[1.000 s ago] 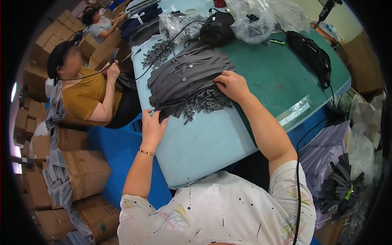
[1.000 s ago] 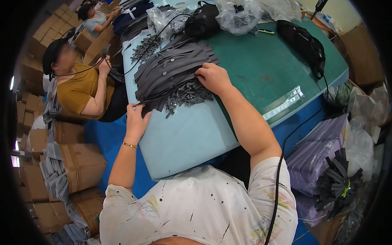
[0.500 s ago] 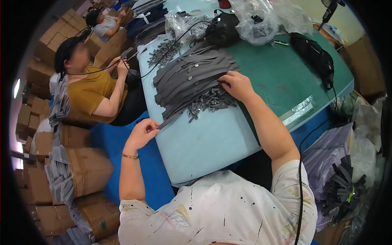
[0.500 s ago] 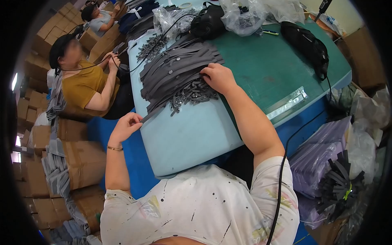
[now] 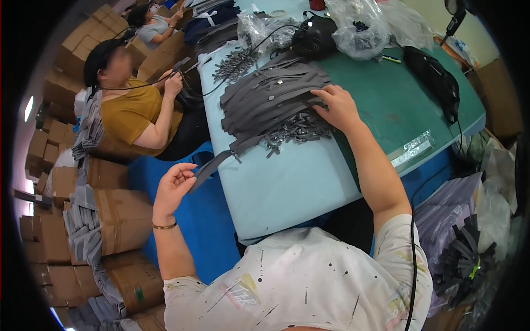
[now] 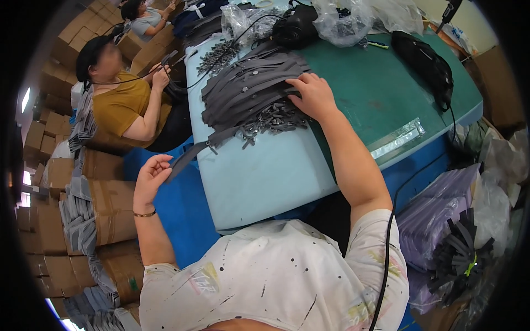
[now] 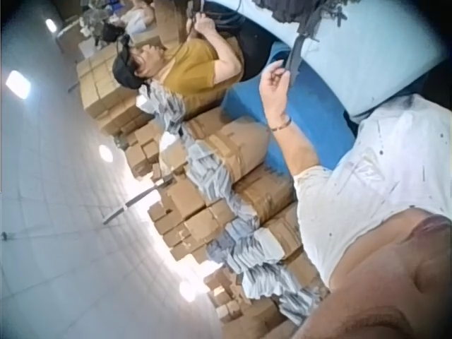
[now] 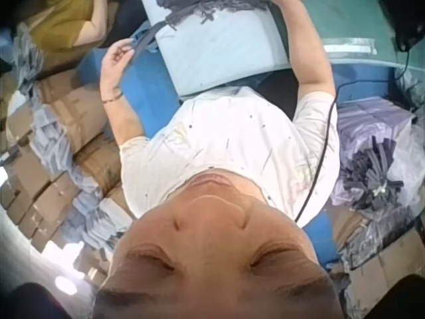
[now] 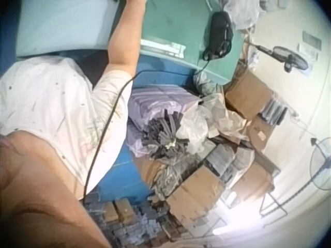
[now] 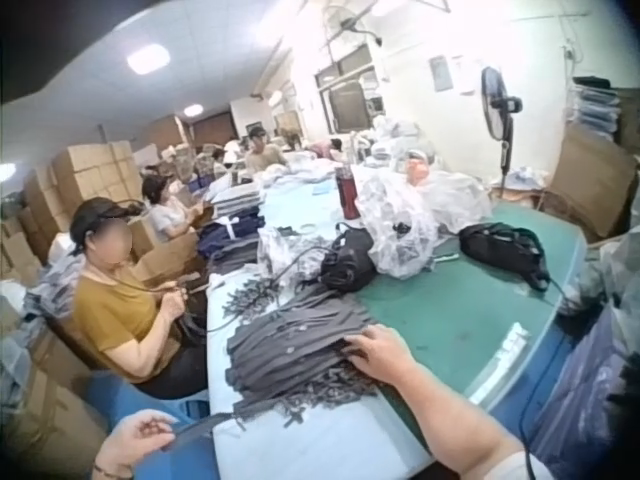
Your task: Assemble metal components onto fabric straps at a workshop station.
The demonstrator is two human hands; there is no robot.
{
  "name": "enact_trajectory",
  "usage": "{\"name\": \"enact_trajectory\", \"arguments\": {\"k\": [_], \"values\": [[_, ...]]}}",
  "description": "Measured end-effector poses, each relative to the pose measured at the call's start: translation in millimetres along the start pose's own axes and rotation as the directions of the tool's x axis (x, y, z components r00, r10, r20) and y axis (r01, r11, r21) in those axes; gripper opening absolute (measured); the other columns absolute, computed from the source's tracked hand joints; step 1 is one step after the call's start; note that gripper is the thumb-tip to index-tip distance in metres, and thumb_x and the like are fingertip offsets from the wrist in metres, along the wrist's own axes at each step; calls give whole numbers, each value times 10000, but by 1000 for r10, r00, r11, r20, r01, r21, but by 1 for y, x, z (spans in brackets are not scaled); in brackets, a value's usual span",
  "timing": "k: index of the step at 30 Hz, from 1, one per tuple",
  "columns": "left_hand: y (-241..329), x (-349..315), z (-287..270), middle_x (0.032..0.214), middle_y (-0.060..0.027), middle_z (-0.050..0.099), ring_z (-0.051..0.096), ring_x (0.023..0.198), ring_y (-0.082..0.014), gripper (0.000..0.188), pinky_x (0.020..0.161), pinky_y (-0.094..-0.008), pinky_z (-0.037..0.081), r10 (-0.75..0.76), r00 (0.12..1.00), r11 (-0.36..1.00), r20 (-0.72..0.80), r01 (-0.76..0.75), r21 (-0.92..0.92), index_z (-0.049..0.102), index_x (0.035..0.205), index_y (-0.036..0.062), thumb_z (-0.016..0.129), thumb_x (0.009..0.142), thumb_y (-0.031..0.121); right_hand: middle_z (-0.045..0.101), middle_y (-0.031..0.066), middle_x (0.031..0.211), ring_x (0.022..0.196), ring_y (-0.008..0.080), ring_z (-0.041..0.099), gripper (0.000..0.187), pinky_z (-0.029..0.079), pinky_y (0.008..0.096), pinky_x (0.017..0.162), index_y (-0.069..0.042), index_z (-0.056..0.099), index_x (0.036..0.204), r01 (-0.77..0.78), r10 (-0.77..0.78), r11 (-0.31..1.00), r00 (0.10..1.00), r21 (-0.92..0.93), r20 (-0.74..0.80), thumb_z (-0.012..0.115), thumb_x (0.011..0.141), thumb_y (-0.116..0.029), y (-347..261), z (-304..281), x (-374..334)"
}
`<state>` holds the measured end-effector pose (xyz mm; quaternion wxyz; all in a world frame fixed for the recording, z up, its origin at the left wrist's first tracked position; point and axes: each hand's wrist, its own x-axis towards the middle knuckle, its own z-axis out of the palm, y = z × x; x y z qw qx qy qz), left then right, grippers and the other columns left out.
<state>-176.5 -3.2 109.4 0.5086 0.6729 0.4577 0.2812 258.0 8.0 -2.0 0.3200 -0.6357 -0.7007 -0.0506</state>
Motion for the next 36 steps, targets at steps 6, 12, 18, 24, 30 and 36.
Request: {"name": "enact_trajectory", "arguments": {"k": [6,12,18,24,30,36], "values": [[61,0,36,831,-40,545,548,709,-86,144,581,-199,434,318,947,924,34,-318,212,621,956,-8,572,821,-21,536,91,1158,1084,280,494,670,365,400,893,-125,496,1241,409,-436,778,898,477,-59,762,633,-218,-106,-33,-3],[103,-26,70,792,-88,579,546,660,-203,225,566,-273,438,639,727,626,250,-681,379,643,957,22,601,754,-65,589,69,1041,1024,251,538,428,377,349,886,-112,563,1119,277,-432,652,901,706,46,713,720,-151,-148,-19,-18],[78,-38,53,820,-93,581,557,657,-161,212,553,-233,452,672,718,672,182,-694,258,653,947,16,588,766,-75,618,45,870,883,209,590,187,429,329,800,-91,639,910,279,-368,599,928,750,-51,709,737,-106,-128,-46,-33],[31,30,51,865,-70,546,555,683,-114,143,580,-205,466,435,899,889,50,-438,136,632,934,-3,525,848,-41,650,81,826,722,221,614,225,482,303,642,-45,641,934,-28,-240,739,923,673,301,725,741,-125,-78,-61,-9],[8,134,83,835,-83,580,570,704,-192,126,648,-275,480,632,770,729,-90,-552,404,629,904,8,551,815,-37,652,32,925,859,225,611,220,469,349,757,-177,666,989,149,-149,989,989,22,-21,637,772,-155,-27,-22,58],[-33,146,98,1183,-141,504,421,1169,-367,406,971,-426,352,694,718,479,50,-511,714,569,1099,75,697,734,199,594,17,1121,1088,225,511,400,317,395,975,-198,593,1146,161,-161,987,985,9,64,648,758,-118,-15,3,46]]}}
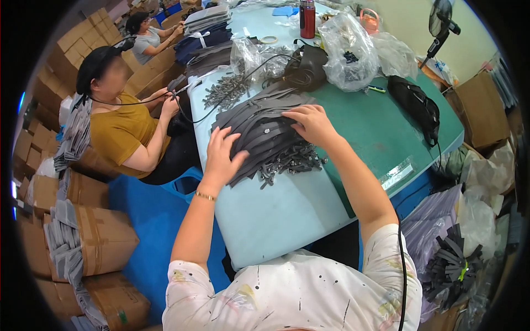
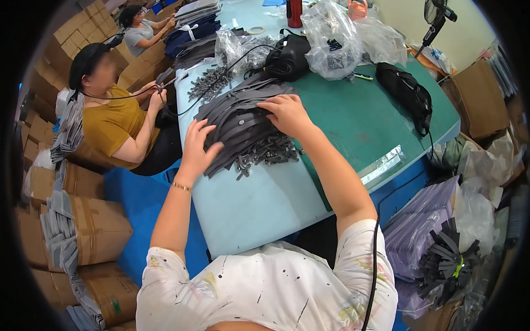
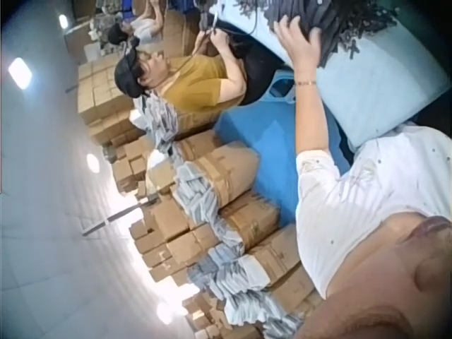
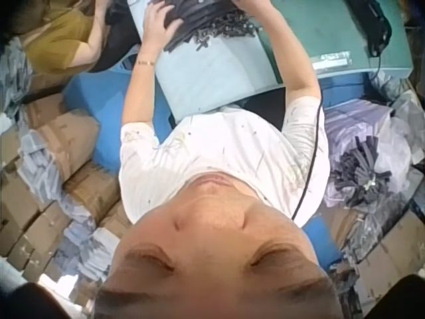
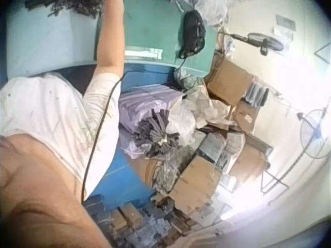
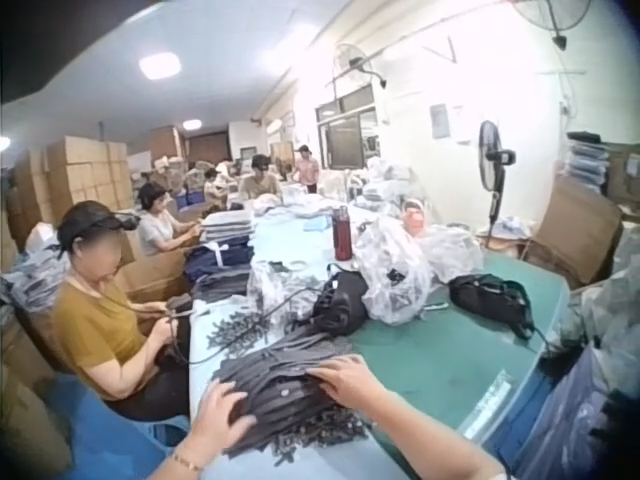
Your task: Assemble metal components onto fabric straps at a workshop station.
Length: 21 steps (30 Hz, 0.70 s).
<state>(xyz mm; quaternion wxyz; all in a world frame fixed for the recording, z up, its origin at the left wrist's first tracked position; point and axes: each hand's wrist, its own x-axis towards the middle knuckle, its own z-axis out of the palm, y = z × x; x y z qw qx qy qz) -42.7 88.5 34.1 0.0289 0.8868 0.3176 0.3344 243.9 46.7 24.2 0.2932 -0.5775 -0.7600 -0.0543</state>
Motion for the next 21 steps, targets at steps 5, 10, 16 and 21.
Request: {"name": "enact_trajectory", "arguments": {"k": [5,10,16,21], "values": [[20,-18,9,1452,-143,215,176,1323,-398,887,1055,-493,196,38,973,999,226,-36,-11,325,1381,144,782,634,288,562,34,1185,1123,237,489,502,313,397,977,-179,532,1225,-2,2,997,1000,82,0,677,744,-167,-12,-10,-20],[17,-8,20,1443,-145,238,203,1316,-394,895,1051,-489,205,21,993,999,118,-26,38,328,1377,139,790,618,247,586,54,1148,1096,239,518,527,309,389,983,-163,518,1239,-81,51,986,978,142,201,682,737,-169,-9,-13,-15],[19,24,30,1394,-99,348,291,1289,-348,766,1047,-488,216,115,982,974,153,-142,179,397,1332,128,754,658,197,597,54,1118,1062,212,539,476,341,372,956,-160,552,1199,20,-42,992,984,127,173,673,739,-155,-1,9,-1],[1,22,51,1358,-55,410,379,1247,-265,655,1047,-465,229,60,986,992,159,-76,100,394,1336,139,674,744,158,578,51,1153,1102,218,517,461,336,377,959,-147,557,1194,-62,47,970,997,236,67,674,749,-190,6,14,-12]]}}
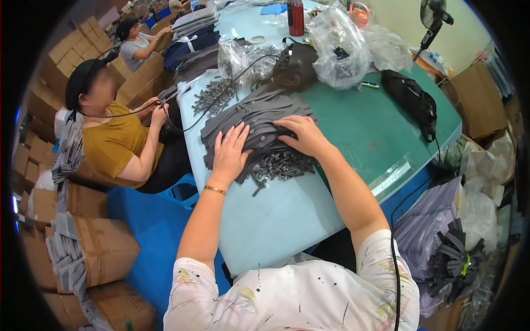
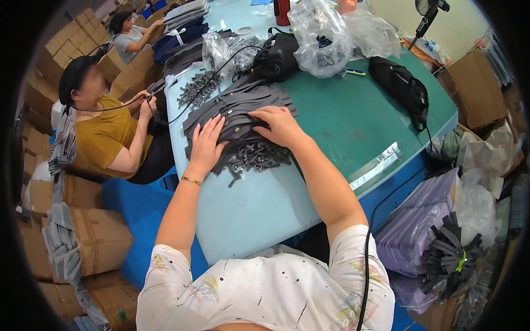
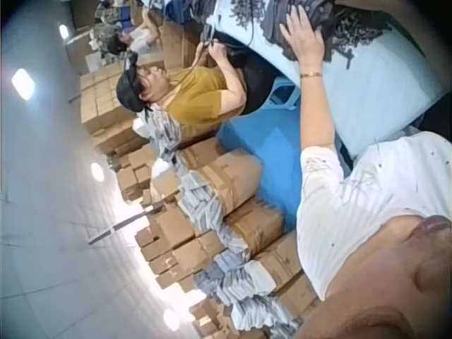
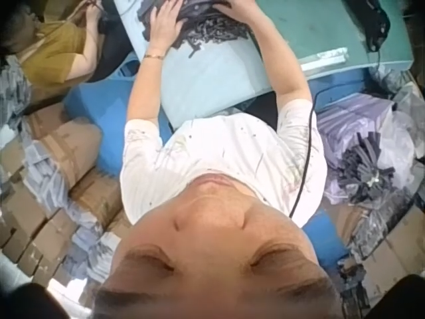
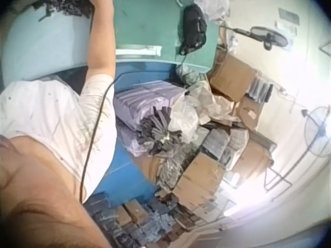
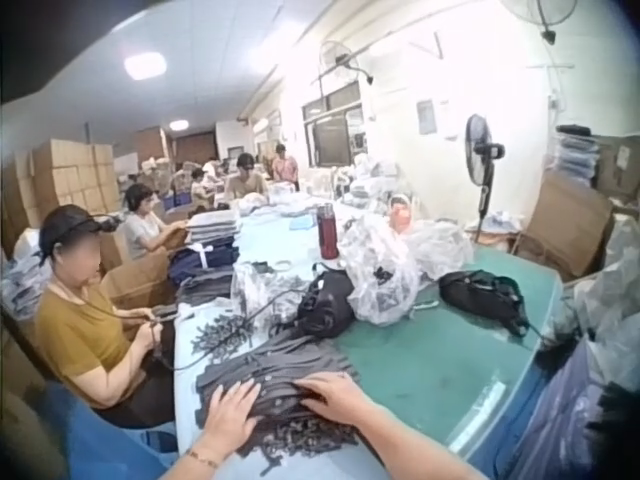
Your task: Assemble metal components onto fabric straps at a workshop station.
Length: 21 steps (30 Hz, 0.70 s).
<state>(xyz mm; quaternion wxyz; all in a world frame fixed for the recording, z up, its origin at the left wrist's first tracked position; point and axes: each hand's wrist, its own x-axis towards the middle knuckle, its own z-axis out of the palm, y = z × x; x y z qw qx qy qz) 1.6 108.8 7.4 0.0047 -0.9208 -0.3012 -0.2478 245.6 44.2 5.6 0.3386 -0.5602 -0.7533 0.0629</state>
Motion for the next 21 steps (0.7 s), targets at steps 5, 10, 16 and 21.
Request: {"name": "enact_trajectory", "arguments": {"k": [5,10,16,21], "values": [[1,13,7,1376,-57,382,375,1248,-277,657,1047,-468,237,-23,1000,1000,-20,24,16,374,1347,137,659,756,152,474,66,1310,1241,242,401,571,276,414,1017,-137,531,1224,91,-94,992,995,-84,-33,715,708,-299,-2,-11,-4],[15,6,2,1409,-121,314,310,1283,-337,761,1060,-472,221,-45,999,999,-2,45,10,338,1372,140,705,707,187,478,47,1306,1259,245,379,613,259,442,1032,-175,497,1256,79,-69,980,996,-183,61,722,702,-309,5,-8,-6],[9,28,-10,1433,-193,227,208,1308,-429,954,1076,-490,172,-33,999,999,34,32,11,279,1406,175,778,605,311,513,32,1247,1235,222,403,555,262,440,1033,-181,505,1235,139,-141,953,990,-268,9,702,722,-250,6,1,2],[-16,51,11,1432,-180,237,228,1299,-430,986,1071,-499,177,-115,974,990,194,127,-53,257,1415,218,783,597,381,507,33,1255,1234,222,406,538,271,438,1029,-185,508,1227,74,-95,948,994,-310,-53,696,725,-234,15,10,10]]}}
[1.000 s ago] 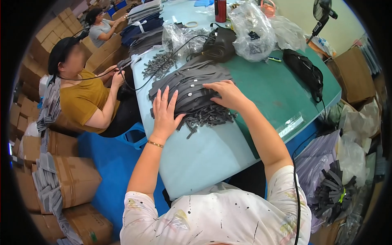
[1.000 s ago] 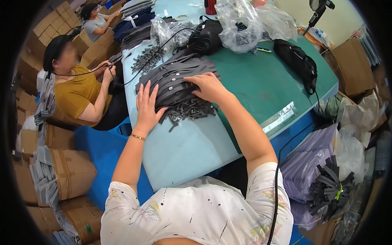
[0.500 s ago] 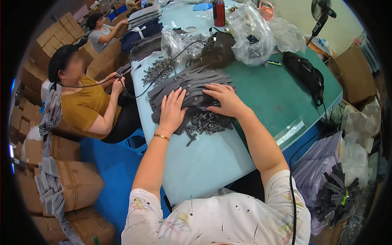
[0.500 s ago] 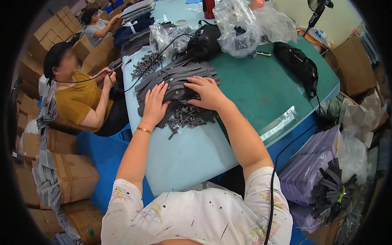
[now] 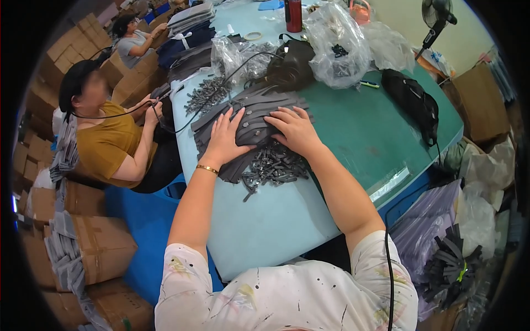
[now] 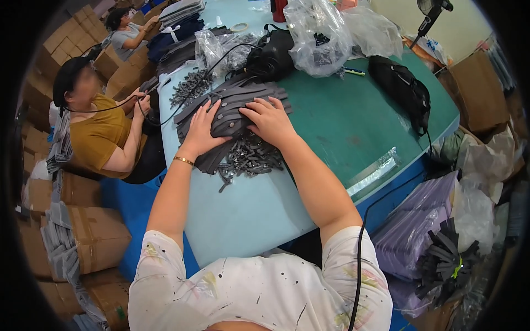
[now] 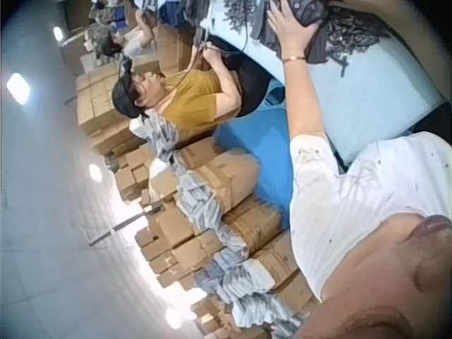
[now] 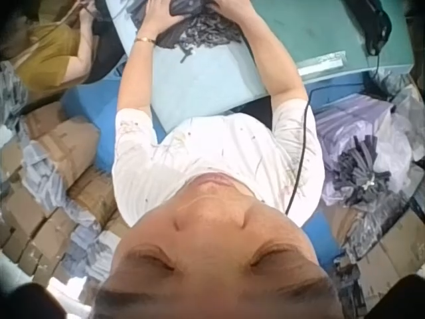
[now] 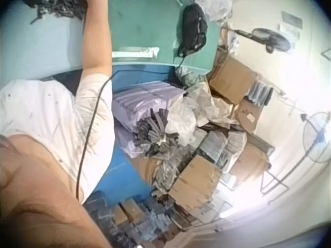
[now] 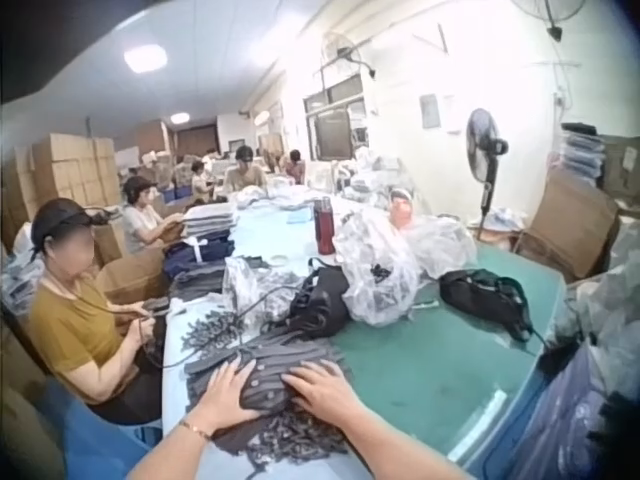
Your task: Assemble metal components onto fabric straps at a workshop station.
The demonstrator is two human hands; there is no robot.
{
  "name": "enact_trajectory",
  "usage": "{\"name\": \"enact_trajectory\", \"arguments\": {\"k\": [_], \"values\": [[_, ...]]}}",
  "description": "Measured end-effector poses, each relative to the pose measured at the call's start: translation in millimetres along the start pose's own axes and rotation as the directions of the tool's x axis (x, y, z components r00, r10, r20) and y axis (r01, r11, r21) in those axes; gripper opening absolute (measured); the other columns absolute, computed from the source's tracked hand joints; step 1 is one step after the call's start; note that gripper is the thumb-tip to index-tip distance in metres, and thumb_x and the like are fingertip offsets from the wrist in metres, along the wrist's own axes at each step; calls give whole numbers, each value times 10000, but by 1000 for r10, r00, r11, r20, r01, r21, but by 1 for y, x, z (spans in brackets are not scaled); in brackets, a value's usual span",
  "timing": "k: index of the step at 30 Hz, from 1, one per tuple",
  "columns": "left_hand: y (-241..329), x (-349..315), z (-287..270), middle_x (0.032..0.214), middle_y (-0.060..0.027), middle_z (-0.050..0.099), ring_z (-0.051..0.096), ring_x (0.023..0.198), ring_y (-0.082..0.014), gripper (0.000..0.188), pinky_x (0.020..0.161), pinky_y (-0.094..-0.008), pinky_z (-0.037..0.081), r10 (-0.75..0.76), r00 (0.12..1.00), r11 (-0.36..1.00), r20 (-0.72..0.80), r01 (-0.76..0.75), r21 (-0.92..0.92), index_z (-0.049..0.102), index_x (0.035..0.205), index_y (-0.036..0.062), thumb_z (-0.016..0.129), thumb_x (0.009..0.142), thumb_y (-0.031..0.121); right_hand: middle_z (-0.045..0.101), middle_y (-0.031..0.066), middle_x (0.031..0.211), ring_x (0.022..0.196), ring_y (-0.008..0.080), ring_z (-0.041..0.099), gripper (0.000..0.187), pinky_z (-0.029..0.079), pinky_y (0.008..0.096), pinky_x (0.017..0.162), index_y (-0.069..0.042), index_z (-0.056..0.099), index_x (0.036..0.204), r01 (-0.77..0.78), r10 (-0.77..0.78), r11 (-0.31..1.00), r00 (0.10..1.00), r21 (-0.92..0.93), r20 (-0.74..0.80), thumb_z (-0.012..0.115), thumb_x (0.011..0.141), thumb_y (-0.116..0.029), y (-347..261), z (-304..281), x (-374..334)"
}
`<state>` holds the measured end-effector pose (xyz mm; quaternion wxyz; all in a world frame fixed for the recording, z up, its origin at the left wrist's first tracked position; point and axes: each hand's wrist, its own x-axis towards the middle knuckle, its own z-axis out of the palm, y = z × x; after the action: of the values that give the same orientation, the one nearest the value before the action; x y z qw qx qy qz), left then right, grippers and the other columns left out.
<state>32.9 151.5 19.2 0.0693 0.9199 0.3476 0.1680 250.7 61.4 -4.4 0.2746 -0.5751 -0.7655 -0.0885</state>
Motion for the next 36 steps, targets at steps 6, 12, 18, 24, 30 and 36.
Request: {"name": "enact_trajectory", "arguments": {"k": [6,12,18,24,30,36], "values": [[6,-4,1,1437,-177,230,222,1305,-423,991,1064,-515,176,17,1000,999,-14,-17,-37,247,1417,214,787,601,369,529,37,1215,1192,228,444,502,297,436,1008,-180,534,1189,-47,51,998,996,51,-70,705,719,-229,1,-14,-8],[27,-21,-4,1439,-158,237,216,1316,-396,957,1062,-511,168,60,979,992,-192,-38,118,284,1400,203,795,592,234,595,60,979,991,253,545,276,421,374,855,-110,646,955,1,-43,949,991,316,124,698,724,-251,-13,-36,-6],[14,-22,17,1420,-98,295,281,1295,-344,878,1056,-500,204,20,972,997,-232,-3,72,317,1386,224,759,626,206,603,95,938,945,282,559,299,450,378,838,-76,656,959,-42,-51,879,982,476,182,668,758,-297,-28,-7,-17],[12,-26,30,1430,-72,287,303,1291,-325,873,1050,-487,238,18,957,1000,-290,-10,27,304,1392,236,742,638,207,568,99,1097,1061,285,507,384,402,375,922,-60,634,1018,-52,-5,927,989,370,151,657,777,-359,-37,2,-24],[5,-26,29,1430,-57,291,301,1294,-310,872,1044,-485,244,18,955,1000,-295,-19,1,306,1391,242,743,636,218,541,129,1159,1095,298,489,487,376,395,945,-48,594,1086,18,-97,926,976,376,193,652,772,-416,-61,-11,-49],[5,-24,29,1422,-49,306,306,1290,-305,855,1043,-484,242,13,951,999,-309,-22,-25,324,1382,247,743,637,213,555,143,1145,1092,311,494,423,395,384,938,-31,582,1096,-111,59,916,988,384,145,618,816,-346,-63,-18,-53]]}}
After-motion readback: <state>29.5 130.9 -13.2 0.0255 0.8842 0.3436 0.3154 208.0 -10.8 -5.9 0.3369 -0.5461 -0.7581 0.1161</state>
